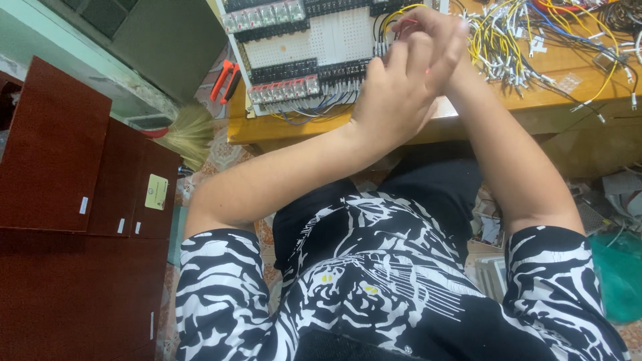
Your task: Connecting and securing electrical wires to relay terminals on a control panel using a screwdriver.
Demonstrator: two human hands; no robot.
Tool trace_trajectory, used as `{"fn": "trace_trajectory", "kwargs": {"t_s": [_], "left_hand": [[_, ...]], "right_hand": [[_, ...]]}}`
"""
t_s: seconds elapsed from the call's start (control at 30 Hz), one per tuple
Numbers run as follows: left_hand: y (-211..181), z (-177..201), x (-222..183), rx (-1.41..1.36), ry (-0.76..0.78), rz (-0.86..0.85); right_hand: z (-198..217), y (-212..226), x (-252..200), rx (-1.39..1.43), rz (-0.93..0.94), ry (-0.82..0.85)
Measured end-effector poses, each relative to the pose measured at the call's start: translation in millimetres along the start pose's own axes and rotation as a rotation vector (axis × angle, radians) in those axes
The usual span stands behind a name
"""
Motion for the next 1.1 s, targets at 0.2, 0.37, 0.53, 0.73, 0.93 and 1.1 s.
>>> {"fn": "trace_trajectory", "kwargs": {"t_s": [0.2, 0.37, 0.53, 0.73, 0.93, 1.1], "left_hand": [[-12.6, -31.3, -6.2, -0.077, -0.215, 0.073], [-15.2, -26.4, -3.5, -0.09, -0.214, 0.031], [-11.8, -26.6, -5.1, -0.093, -0.142, 0.093], [-1.6, -2.0, -17.4, -0.11, -0.398, 0.064], [-9.1, -15.5, -8.3, -0.095, -0.217, -0.015], [-3.5, -31.1, -5.8, -0.165, -0.148, 0.065]], "right_hand": [[5.6, 39.3, -15.8, -0.066, 0.128, -0.127], [5.9, 21.3, -9.0, 0.028, 0.17, -0.064], [9.4, 40.8, -7.2, -0.072, 0.149, -0.073], [10.2, 43.4, -18.9, 0.023, 0.253, -0.033], [3.2, 10.5, -5.4, 0.272, 0.285, 0.004], [12.0, 52.4, -24.0, -0.046, 0.274, -0.03]]}}
Point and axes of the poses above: each hand's wrist, its own x-axis towards the middle knuckle, its own z-axis out of the back of the hand, y = z × x, the point moved 7 cm from there along x, towards the middle knuckle, and after that the axes turned 12 degrees about y, right-handed, at the moved point
